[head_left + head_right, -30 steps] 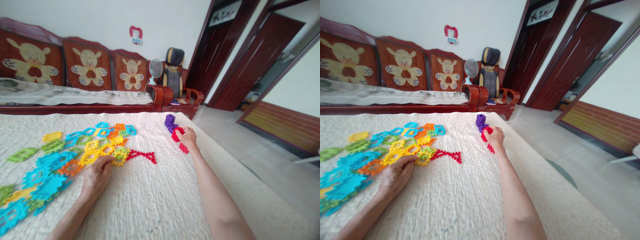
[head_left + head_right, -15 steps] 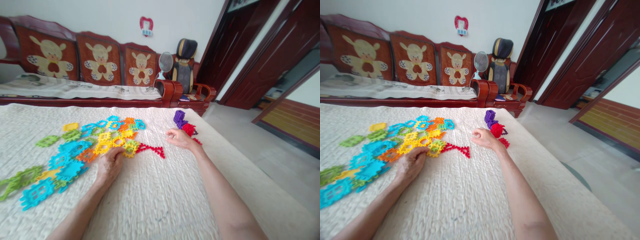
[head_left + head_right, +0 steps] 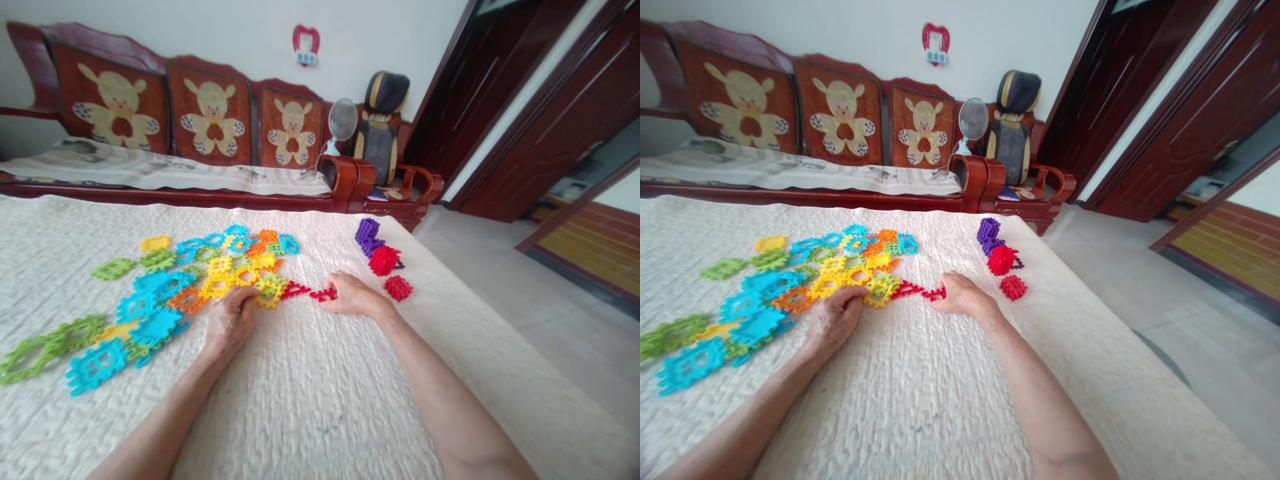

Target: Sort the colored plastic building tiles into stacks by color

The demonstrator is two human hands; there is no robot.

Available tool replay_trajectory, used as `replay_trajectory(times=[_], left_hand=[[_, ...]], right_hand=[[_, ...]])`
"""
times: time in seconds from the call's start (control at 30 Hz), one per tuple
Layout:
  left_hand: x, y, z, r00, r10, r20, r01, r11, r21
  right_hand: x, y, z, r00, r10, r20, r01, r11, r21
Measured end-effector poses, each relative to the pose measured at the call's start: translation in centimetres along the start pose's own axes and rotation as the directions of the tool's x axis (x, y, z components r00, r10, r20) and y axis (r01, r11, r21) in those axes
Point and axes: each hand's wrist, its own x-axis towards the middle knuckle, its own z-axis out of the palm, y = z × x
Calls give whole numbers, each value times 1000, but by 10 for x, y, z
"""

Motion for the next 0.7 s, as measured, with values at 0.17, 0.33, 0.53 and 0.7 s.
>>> replay_trajectory(times=[0.17, 0.33, 0.53, 0.7], left_hand=[[0, 1, 0, 1000, -3, -4, 3, 1000, -6], [0, 1, -1, 1000, -6, -5, 6, 1000, -2], [0, -1, 0, 1000, 13, -4, -13, 1000, -2], [0, -1, 0, 1000, 11, -16, -11, 1000, -9]], right_hand=[[2, 4, -5, 996, 75, -53, -72, 995, 67], [5, 7, -6, 968, 157, -196, -172, 983, -62], [2, -3, 1, 972, 143, -189, -164, 981, -100], [3, 4, -5, 988, 86, -126, -74, 993, 97]])
